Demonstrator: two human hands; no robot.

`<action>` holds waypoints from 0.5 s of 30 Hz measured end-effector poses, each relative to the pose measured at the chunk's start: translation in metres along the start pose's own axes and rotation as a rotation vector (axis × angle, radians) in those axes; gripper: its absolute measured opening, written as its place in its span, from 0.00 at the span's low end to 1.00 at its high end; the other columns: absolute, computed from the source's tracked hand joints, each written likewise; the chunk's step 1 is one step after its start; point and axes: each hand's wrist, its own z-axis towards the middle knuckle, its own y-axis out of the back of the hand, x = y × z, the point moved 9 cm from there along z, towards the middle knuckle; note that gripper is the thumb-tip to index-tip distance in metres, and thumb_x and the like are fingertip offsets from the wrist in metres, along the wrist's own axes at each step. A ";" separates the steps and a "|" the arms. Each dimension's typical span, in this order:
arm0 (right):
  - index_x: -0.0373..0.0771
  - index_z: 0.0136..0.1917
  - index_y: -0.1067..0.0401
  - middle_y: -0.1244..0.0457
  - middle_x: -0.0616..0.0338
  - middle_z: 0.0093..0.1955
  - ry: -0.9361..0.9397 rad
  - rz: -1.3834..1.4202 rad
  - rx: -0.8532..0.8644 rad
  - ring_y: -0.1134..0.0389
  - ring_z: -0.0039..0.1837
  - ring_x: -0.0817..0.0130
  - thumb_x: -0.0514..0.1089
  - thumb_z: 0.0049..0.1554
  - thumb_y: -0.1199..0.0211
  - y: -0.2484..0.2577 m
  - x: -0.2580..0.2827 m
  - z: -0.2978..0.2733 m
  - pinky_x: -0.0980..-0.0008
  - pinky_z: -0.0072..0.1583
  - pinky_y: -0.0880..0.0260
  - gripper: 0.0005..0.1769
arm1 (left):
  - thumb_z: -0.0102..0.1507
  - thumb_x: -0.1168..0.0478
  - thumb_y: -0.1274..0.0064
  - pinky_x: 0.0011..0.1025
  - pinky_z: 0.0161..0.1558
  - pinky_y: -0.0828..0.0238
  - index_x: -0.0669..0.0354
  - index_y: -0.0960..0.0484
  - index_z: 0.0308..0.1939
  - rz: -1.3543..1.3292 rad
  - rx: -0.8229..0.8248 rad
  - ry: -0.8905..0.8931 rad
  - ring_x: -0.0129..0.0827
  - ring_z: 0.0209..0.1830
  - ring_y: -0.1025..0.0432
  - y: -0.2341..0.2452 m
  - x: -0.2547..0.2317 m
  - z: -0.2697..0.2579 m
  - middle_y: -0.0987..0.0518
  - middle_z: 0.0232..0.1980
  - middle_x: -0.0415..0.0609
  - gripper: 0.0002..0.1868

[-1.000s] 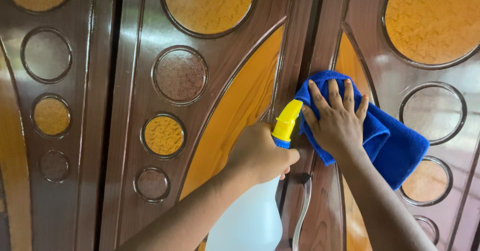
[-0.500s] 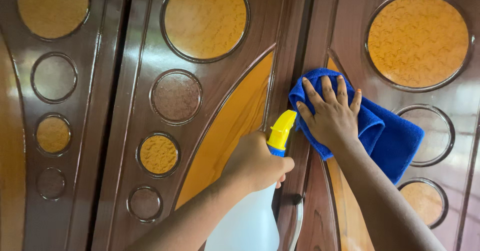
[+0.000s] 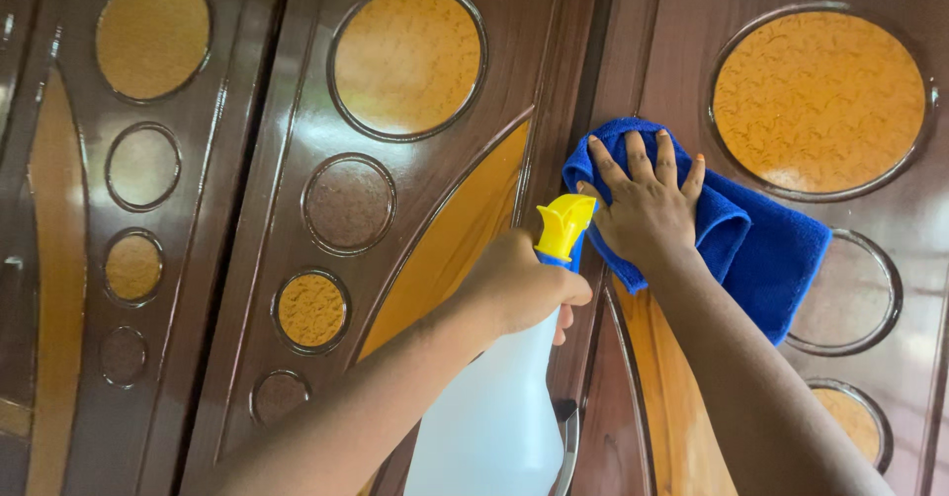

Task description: The person cleans a dark brown wooden double door by spraying a cleaning solution from a bottle and wiping the surface with a blue cloth. They systematically clean the door panels, handles, and decorative circular insets.

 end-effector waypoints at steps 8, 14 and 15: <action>0.65 0.80 0.45 0.52 0.51 0.81 0.014 0.023 -0.015 0.61 0.83 0.43 0.70 0.61 0.53 -0.002 -0.006 0.015 0.25 0.73 0.72 0.36 | 0.48 0.65 0.42 0.33 0.24 0.23 0.66 0.20 0.24 0.069 -0.076 0.002 0.35 0.17 0.23 0.002 -0.018 0.001 0.19 0.20 0.52 0.06; 0.65 0.80 0.45 0.52 0.52 0.81 0.004 0.000 -0.025 0.60 0.83 0.45 0.71 0.61 0.54 -0.001 -0.008 0.031 0.26 0.73 0.73 0.36 | 0.48 0.65 0.42 0.34 0.23 0.24 0.67 0.20 0.25 0.045 -0.083 -0.001 0.36 0.17 0.23 0.007 -0.023 0.007 0.19 0.21 0.53 0.07; 0.65 0.80 0.46 0.52 0.52 0.81 0.001 -0.003 -0.033 0.60 0.83 0.45 0.71 0.61 0.54 0.000 -0.011 0.036 0.26 0.73 0.73 0.36 | 0.49 0.65 0.42 0.34 0.23 0.24 0.67 0.20 0.25 0.053 -0.076 -0.003 0.36 0.17 0.23 0.008 -0.025 0.010 0.20 0.21 0.53 0.07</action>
